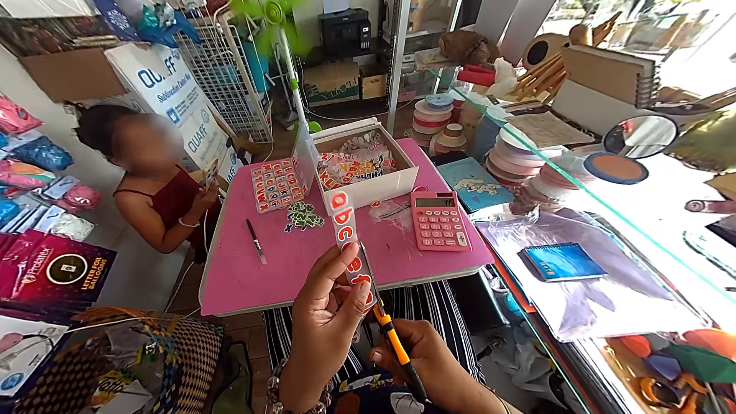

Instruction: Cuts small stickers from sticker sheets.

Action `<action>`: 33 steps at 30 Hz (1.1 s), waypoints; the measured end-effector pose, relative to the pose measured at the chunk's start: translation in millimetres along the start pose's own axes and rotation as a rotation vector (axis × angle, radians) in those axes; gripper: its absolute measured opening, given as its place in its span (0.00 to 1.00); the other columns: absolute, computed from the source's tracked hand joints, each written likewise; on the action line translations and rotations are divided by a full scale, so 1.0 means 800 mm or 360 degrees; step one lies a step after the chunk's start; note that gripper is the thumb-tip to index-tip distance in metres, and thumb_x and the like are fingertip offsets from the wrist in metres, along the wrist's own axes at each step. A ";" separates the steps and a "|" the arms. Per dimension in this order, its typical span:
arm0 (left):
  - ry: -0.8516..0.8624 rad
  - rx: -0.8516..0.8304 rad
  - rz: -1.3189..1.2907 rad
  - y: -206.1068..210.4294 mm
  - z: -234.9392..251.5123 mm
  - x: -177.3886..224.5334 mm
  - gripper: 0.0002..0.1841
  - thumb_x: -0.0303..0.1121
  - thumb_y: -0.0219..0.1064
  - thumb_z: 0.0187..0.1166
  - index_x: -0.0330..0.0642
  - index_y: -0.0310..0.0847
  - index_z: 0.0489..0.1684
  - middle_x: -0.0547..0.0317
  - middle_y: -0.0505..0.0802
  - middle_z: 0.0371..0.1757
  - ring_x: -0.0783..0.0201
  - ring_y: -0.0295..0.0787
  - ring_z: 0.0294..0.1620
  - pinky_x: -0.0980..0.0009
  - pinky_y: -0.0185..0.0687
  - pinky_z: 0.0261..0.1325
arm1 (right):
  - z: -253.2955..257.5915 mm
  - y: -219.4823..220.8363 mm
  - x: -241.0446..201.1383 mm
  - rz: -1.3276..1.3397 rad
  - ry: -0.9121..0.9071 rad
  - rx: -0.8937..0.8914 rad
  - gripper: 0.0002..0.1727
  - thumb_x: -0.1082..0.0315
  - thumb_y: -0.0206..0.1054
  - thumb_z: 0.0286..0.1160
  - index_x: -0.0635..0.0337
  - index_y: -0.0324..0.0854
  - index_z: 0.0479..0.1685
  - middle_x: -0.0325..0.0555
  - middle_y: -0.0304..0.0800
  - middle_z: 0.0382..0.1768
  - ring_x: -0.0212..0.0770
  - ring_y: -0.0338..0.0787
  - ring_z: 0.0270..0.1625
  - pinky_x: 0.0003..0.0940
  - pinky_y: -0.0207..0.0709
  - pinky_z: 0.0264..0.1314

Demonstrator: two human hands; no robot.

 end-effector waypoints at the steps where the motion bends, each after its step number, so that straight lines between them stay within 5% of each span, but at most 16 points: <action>1: -0.0008 0.0006 -0.0006 0.000 0.000 0.000 0.22 0.26 0.72 0.77 0.39 0.82 0.72 0.53 0.82 0.77 0.69 0.90 0.57 0.76 0.91 0.53 | 0.000 0.000 0.001 0.0004 0.0009 0.0007 0.17 0.53 0.79 0.70 0.53 0.82 0.26 0.28 0.81 0.16 0.19 0.78 0.16 0.16 0.73 0.19; 23: -0.0041 0.0000 -0.0020 0.000 -0.001 -0.004 0.23 0.23 0.72 0.76 0.37 0.82 0.72 0.53 0.82 0.76 0.69 0.89 0.57 0.76 0.90 0.54 | 0.000 -0.007 0.002 0.0014 0.0006 0.0071 0.16 0.53 0.78 0.72 0.53 0.82 0.27 0.28 0.81 0.16 0.20 0.78 0.16 0.17 0.74 0.18; 33: -0.0166 0.0034 -0.0163 -0.034 0.010 -0.009 0.32 0.20 0.69 0.75 0.32 0.68 0.83 0.50 0.76 0.81 0.65 0.89 0.57 0.72 0.90 0.56 | -0.004 -0.012 0.020 0.0006 0.0168 -0.0094 0.18 0.49 0.76 0.72 0.53 0.81 0.44 0.25 0.85 0.27 0.19 0.83 0.27 0.17 0.78 0.31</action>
Point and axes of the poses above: each hand's wrist, its own z-axis towards the middle knuckle, its own y-axis out of the palm, x = y × z, the point moved 10 cm from there along z, towards the middle knuckle
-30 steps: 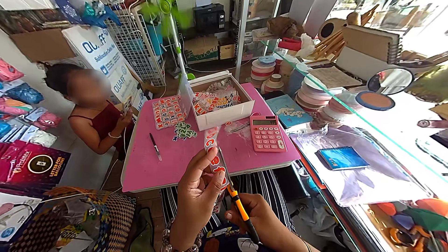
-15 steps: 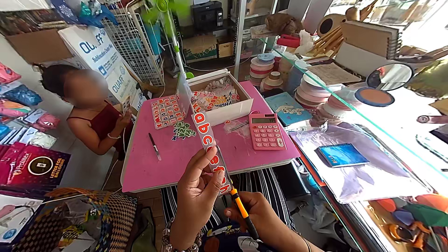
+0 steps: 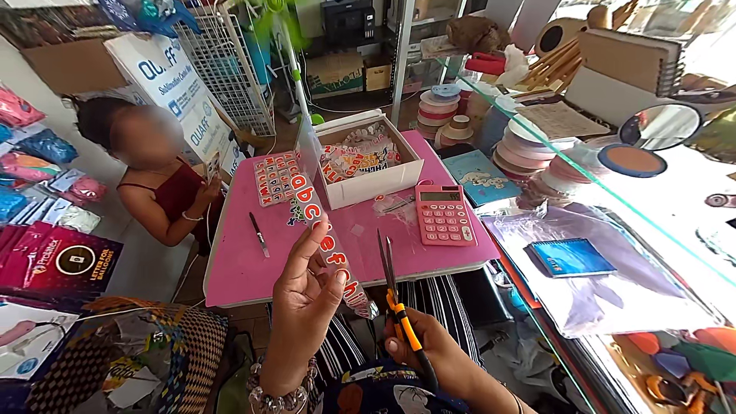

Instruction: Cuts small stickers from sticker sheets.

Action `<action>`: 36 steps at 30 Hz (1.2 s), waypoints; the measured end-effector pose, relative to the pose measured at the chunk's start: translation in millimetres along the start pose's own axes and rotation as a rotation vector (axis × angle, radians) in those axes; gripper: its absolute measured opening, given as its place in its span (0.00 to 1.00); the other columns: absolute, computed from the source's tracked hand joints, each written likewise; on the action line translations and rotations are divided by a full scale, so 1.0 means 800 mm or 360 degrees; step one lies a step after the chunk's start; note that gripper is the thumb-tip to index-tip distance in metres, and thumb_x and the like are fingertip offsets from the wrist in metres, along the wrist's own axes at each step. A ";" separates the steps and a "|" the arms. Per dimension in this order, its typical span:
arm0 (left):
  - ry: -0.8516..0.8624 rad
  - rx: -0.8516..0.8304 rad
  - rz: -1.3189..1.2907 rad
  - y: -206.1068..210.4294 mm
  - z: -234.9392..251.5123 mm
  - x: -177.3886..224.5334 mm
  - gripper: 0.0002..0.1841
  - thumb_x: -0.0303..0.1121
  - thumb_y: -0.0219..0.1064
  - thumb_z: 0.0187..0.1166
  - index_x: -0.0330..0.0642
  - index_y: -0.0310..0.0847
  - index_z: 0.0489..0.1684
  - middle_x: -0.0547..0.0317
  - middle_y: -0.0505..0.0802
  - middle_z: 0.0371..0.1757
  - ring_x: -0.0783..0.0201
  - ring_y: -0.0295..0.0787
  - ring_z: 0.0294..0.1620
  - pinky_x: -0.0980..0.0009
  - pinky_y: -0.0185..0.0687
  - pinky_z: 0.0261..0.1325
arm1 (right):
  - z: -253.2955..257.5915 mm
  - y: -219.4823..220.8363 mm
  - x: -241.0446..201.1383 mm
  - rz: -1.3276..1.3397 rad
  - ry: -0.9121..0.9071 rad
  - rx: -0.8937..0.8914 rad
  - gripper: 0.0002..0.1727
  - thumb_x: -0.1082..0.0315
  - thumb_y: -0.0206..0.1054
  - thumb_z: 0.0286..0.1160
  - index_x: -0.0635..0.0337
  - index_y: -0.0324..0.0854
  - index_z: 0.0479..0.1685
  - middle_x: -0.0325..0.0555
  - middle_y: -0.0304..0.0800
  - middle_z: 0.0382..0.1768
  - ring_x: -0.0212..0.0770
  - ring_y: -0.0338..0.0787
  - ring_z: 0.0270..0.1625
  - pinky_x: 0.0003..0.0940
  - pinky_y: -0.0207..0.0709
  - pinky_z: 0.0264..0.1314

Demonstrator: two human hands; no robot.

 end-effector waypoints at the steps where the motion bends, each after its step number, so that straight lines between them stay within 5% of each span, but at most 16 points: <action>1: -0.0017 -0.0010 -0.0001 -0.001 0.000 -0.001 0.32 0.19 0.68 0.75 0.33 0.67 0.83 0.50 0.76 0.81 0.64 0.89 0.57 0.72 0.90 0.57 | 0.000 0.000 0.001 -0.0018 -0.0001 -0.0006 0.18 0.48 0.75 0.72 0.53 0.81 0.43 0.25 0.84 0.27 0.19 0.83 0.27 0.16 0.78 0.31; 8: -0.0016 0.0089 0.0172 -0.019 0.004 -0.005 0.05 0.23 0.72 0.74 0.43 0.85 0.41 0.61 0.91 0.47 0.69 0.90 0.47 0.73 0.90 0.51 | 0.001 0.003 0.007 -0.0080 0.0047 -0.0039 0.20 0.46 0.76 0.70 0.52 0.81 0.42 0.26 0.83 0.26 0.19 0.81 0.26 0.16 0.74 0.29; 14: -0.0176 0.0279 -0.0023 -0.035 0.003 -0.011 0.14 0.20 0.64 0.79 0.33 0.83 0.62 0.52 0.94 0.51 0.63 0.95 0.42 0.68 0.94 0.49 | 0.004 0.006 0.010 -0.0105 0.0072 -0.0052 0.21 0.45 0.77 0.69 0.52 0.81 0.42 0.26 0.83 0.25 0.19 0.80 0.25 0.16 0.74 0.28; 22: -0.0163 0.0080 0.0161 -0.025 0.006 -0.009 0.37 0.16 0.67 0.74 0.40 0.63 0.88 0.51 0.79 0.79 0.65 0.93 0.45 0.73 0.92 0.49 | 0.005 0.009 0.010 -0.0126 0.0099 -0.0085 0.22 0.43 0.77 0.68 0.52 0.82 0.42 0.27 0.83 0.26 0.20 0.81 0.26 0.16 0.75 0.28; 24: -0.0203 0.0002 0.0224 -0.024 0.006 -0.010 0.39 0.16 0.65 0.73 0.41 0.60 0.90 0.51 0.79 0.79 0.66 0.93 0.43 0.75 0.92 0.47 | 0.003 0.011 0.015 -0.0172 0.0158 -0.0157 0.23 0.43 0.78 0.67 0.52 0.81 0.41 0.27 0.82 0.24 0.20 0.79 0.25 0.16 0.72 0.27; 28: -0.0091 -0.0059 0.0225 -0.036 0.007 0.001 0.27 0.20 0.64 0.78 0.32 0.71 0.81 0.51 0.90 0.62 0.67 0.92 0.45 0.74 0.90 0.51 | -0.010 0.012 0.033 -0.0357 0.0291 -0.0306 0.26 0.41 0.79 0.65 0.55 0.82 0.41 0.28 0.79 0.22 0.21 0.77 0.23 0.18 0.70 0.26; 32: -0.0091 0.0053 0.0112 -0.048 0.004 -0.003 0.11 0.33 0.73 0.79 0.40 0.90 0.53 0.60 0.96 0.45 0.68 0.94 0.43 0.72 0.92 0.51 | -0.017 -0.001 0.030 -0.0240 0.0207 -0.0157 0.23 0.45 0.78 0.67 0.55 0.83 0.44 0.27 0.82 0.25 0.19 0.79 0.25 0.16 0.72 0.28; 36: -0.0156 -0.0004 0.0011 -0.037 0.002 -0.013 0.06 0.25 0.72 0.77 0.41 0.85 0.46 0.61 0.93 0.40 0.70 0.92 0.36 0.73 0.92 0.42 | -0.016 -0.010 0.012 -0.0122 0.0073 -0.0047 0.20 0.46 0.76 0.69 0.52 0.82 0.44 0.24 0.83 0.26 0.17 0.80 0.26 0.14 0.74 0.29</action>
Point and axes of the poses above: each hand's wrist, its own z-axis towards the middle knuckle, its own y-axis out of the palm, x = y × z, the point moved 10 cm from there along z, towards the middle knuckle
